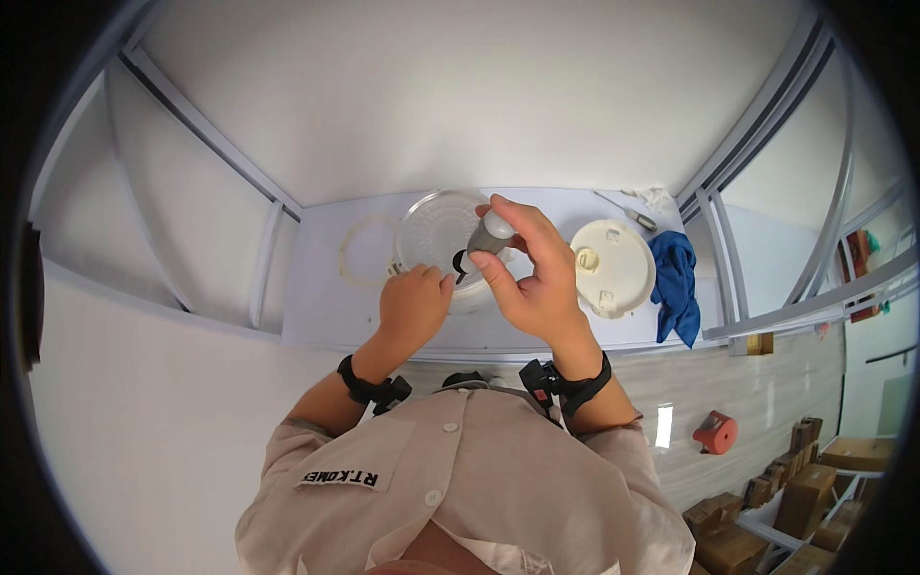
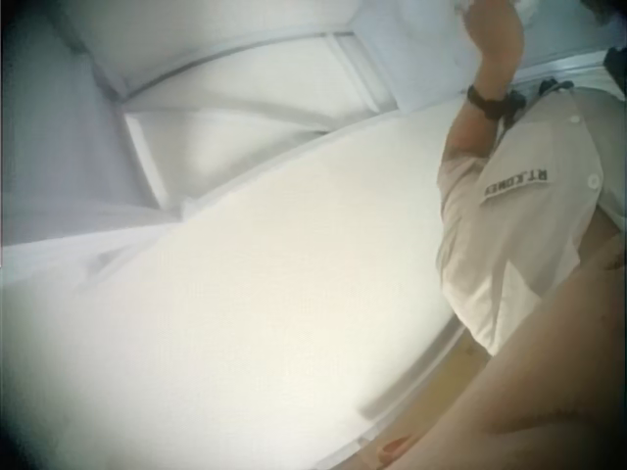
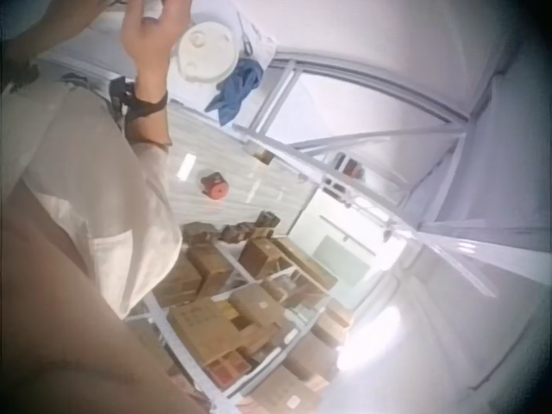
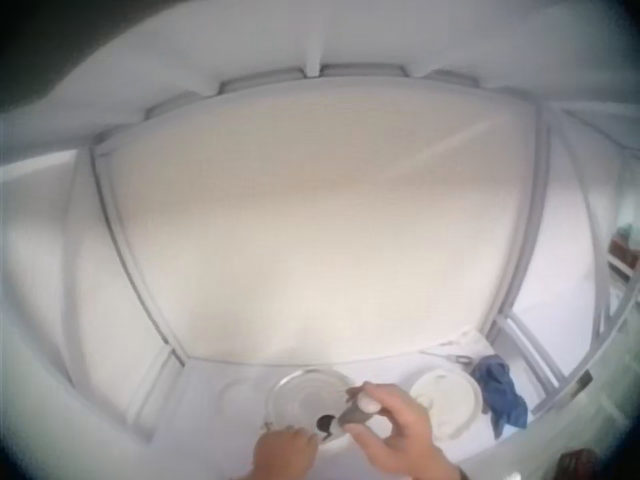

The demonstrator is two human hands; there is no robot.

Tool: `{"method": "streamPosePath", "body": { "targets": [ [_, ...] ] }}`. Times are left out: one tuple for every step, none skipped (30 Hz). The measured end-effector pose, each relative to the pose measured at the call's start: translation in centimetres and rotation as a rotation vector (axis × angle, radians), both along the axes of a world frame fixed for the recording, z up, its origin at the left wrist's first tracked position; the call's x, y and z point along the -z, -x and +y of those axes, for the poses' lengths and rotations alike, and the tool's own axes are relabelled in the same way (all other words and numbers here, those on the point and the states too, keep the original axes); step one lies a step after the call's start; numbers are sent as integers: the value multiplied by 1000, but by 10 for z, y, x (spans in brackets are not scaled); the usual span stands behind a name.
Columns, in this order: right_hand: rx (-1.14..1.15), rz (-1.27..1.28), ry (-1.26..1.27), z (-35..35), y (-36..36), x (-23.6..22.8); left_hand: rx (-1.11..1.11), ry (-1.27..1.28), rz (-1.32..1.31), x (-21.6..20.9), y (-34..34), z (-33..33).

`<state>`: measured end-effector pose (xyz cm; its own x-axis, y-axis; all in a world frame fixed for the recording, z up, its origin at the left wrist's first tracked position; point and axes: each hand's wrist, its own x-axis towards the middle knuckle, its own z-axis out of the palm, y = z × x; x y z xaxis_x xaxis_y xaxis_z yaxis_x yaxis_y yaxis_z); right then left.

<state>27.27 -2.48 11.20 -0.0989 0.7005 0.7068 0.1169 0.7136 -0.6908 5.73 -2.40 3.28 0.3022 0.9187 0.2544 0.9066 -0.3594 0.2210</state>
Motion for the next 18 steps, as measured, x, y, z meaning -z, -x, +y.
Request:
{"method": "streamPosePath", "body": {
  "targets": [
    [-4,-24,0,0,-2,-1,-9,14,-22,0,0,1],
    [2,-19,-2,-1,-2,0,-21,32,-44,1,1,0],
    [8,-13,-3,0,-2,0,13,3,-80,4,3,0],
    [14,-8,-5,0,-2,0,48,-27,-117,8,6,2],
    [15,-9,-4,1,-2,1,81,-55,-157,12,8,3],
    [15,-10,-3,1,-3,2,113,-80,-176,15,9,3],
    [15,-10,-2,2,-3,3,144,-105,-195,18,10,4],
    [18,15,-8,3,-2,3,174,-131,-216,20,10,4],
    [21,41,-15,4,0,3,180,-149,-227,23,11,5],
    [24,67,-22,5,2,3,186,-168,-238,25,12,6],
    [22,65,-26,5,2,2,190,-189,-250,25,12,7],
    [20,64,-29,6,2,2,186,-193,-253,25,13,6],
    [18,62,-33,7,2,2,181,-197,-257,24,14,4],
    [25,66,-37,8,2,2,174,-202,-260,24,14,3],
    [31,70,-40,8,2,3,179,-221,-280,24,15,2],
    [38,74,-44,9,2,3,184,-240,-300,25,14,3],
    [40,76,-49,9,2,3,189,-261,-320,25,14,3],
    [43,78,-54,9,0,3,183,-264,-322,26,14,4]
  ]
}}
